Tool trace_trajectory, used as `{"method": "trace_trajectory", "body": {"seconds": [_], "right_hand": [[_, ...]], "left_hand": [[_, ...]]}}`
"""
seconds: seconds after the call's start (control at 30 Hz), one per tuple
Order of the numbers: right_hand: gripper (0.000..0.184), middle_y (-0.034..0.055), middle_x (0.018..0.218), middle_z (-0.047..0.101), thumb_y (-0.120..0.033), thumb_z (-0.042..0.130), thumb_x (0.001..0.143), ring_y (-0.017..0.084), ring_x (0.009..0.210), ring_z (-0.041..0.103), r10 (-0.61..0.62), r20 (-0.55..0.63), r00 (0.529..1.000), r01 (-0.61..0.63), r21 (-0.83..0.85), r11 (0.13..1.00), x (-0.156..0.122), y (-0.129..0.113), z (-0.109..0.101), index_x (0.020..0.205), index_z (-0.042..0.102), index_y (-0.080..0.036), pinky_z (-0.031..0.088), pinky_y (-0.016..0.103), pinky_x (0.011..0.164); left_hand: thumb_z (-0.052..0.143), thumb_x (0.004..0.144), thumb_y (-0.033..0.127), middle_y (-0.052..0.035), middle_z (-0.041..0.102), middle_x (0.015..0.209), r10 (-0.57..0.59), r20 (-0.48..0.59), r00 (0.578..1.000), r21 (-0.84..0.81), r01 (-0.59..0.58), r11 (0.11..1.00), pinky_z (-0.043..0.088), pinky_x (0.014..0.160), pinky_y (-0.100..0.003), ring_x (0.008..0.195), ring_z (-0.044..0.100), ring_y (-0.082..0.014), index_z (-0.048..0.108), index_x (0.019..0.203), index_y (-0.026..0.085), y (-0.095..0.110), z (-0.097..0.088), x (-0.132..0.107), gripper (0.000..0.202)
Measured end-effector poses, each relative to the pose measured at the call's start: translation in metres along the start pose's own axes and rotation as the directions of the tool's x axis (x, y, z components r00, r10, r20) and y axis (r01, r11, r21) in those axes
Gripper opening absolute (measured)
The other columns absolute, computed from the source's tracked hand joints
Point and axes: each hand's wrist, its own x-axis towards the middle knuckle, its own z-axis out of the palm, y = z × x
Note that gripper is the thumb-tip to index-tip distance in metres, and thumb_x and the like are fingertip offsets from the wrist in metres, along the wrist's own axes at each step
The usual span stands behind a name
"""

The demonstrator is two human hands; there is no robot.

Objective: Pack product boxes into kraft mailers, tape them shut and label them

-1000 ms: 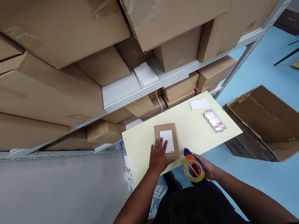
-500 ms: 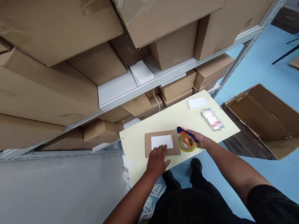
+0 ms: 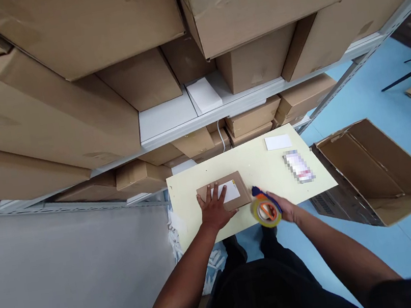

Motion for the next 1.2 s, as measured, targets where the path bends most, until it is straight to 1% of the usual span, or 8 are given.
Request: {"method": "trace_trajectory", "body": {"seconds": [0.1, 0.2, 0.5, 0.63, 0.73, 0.9, 1.0, 1.2], "right_hand": [[0.052, 0.0109, 0.107, 0.080, -0.062, 0.051, 0.098, 0.027, 0.102, 0.075, -0.034, 0.004, 0.999, 0.032, 0.188, 0.982, -0.005, 0.063, 0.012, 0.115, 0.071, -0.017, 0.057, 0.044, 0.101], [0.059, 0.0083, 0.106, 0.080, -0.069, 0.042, 0.097, 0.028, 0.107, 0.074, -0.065, 0.029, 0.997, 0.051, 0.335, 0.941, 0.005, 0.079, 0.034, 0.115, 0.071, -0.020, 0.057, 0.045, 0.100], [0.046, 0.0112, 0.088, 0.078, -0.055, 0.061, 0.096, 0.024, 0.077, 0.075, 0.041, 0.055, 0.998, -0.037, -0.083, 0.996, 0.048, -0.094, 0.042, 0.112, 0.066, -0.012, 0.063, 0.044, 0.083], [0.047, 0.0119, 0.085, 0.078, -0.056, 0.064, 0.094, 0.024, 0.074, 0.074, 0.116, 0.069, 0.991, -0.104, -0.158, 0.982, 0.062, -0.124, 0.057, 0.109, 0.066, -0.011, 0.064, 0.042, 0.076], [0.048, 0.0105, 0.085, 0.078, -0.059, 0.064, 0.093, 0.024, 0.073, 0.074, 0.106, 0.033, 0.994, -0.100, -0.162, 0.982, 0.069, -0.121, 0.070, 0.108, 0.067, -0.013, 0.064, 0.041, 0.074], [0.051, 0.0103, 0.093, 0.079, -0.063, 0.056, 0.097, 0.024, 0.083, 0.076, -0.004, 0.047, 0.999, 0.006, -0.039, 0.999, 0.060, -0.081, 0.068, 0.112, 0.068, -0.015, 0.063, 0.042, 0.082], [0.046, 0.0103, 0.101, 0.080, -0.058, 0.055, 0.099, 0.023, 0.092, 0.076, -0.074, -0.015, 0.997, 0.074, 0.037, 0.997, 0.045, -0.022, 0.053, 0.114, 0.069, -0.017, 0.061, 0.039, 0.091], [0.064, 0.0093, 0.111, 0.079, -0.072, 0.045, 0.096, 0.025, 0.105, 0.074, -0.005, 0.098, 0.995, -0.022, 0.269, 0.963, 0.023, 0.098, 0.043, 0.121, 0.068, -0.018, 0.057, 0.042, 0.099]], "left_hand": [[0.068, 0.077, 0.075, -0.0089, 0.013, 0.173, -0.043, -0.004, 0.999, -0.017, 0.043, 0.999, -0.002, 0.117, -0.079, 0.157, 0.001, -0.0468, 0.025, 0.164, 0.032, 0.010, 0.003, 0.003, 0.106], [0.063, 0.082, 0.074, -0.0117, 0.008, 0.174, -0.108, 0.012, 0.994, -0.006, 0.108, 0.994, -0.001, 0.115, -0.081, 0.157, -0.002, -0.0485, 0.022, 0.165, 0.027, 0.019, 0.003, 0.001, 0.104], [0.075, 0.068, 0.077, -0.0172, 0.012, 0.173, 0.090, 0.150, 0.985, 0.058, -0.100, 0.993, 0.020, 0.121, -0.062, 0.155, 0.018, -0.0477, 0.021, 0.166, 0.024, -0.021, -0.015, -0.020, 0.123], [0.073, 0.075, 0.073, -0.0133, 0.017, 0.172, 0.252, 0.120, 0.960, 0.082, -0.262, 0.962, 0.003, 0.125, -0.062, 0.158, 0.011, -0.0413, 0.021, 0.166, 0.025, -0.042, -0.013, -0.013, 0.115], [0.066, 0.082, 0.071, -0.0121, 0.017, 0.172, 0.178, 0.080, 0.981, 0.086, -0.184, 0.979, 0.001, 0.124, -0.066, 0.159, 0.003, -0.0406, 0.021, 0.166, 0.025, -0.040, -0.007, -0.007, 0.105], [0.062, 0.083, 0.073, -0.0104, 0.015, 0.172, 0.036, 0.062, 0.997, 0.019, -0.037, 0.999, 0.015, 0.122, -0.066, 0.159, -0.001, -0.0422, 0.017, 0.166, 0.025, -0.017, -0.002, 0.002, 0.107], [0.060, 0.085, 0.072, -0.0099, 0.011, 0.173, -0.007, 0.068, 0.998, 0.004, 0.007, 1.000, 0.025, 0.118, -0.065, 0.158, -0.003, -0.0427, 0.016, 0.167, 0.024, -0.004, -0.002, 0.006, 0.105], [0.062, 0.088, 0.064, -0.0088, 0.005, 0.174, -0.084, 0.069, 0.994, 0.013, 0.084, 0.996, 0.047, 0.104, -0.057, 0.159, -0.004, -0.0397, 0.009, 0.167, 0.023, 0.022, -0.003, 0.008, 0.103]]}}
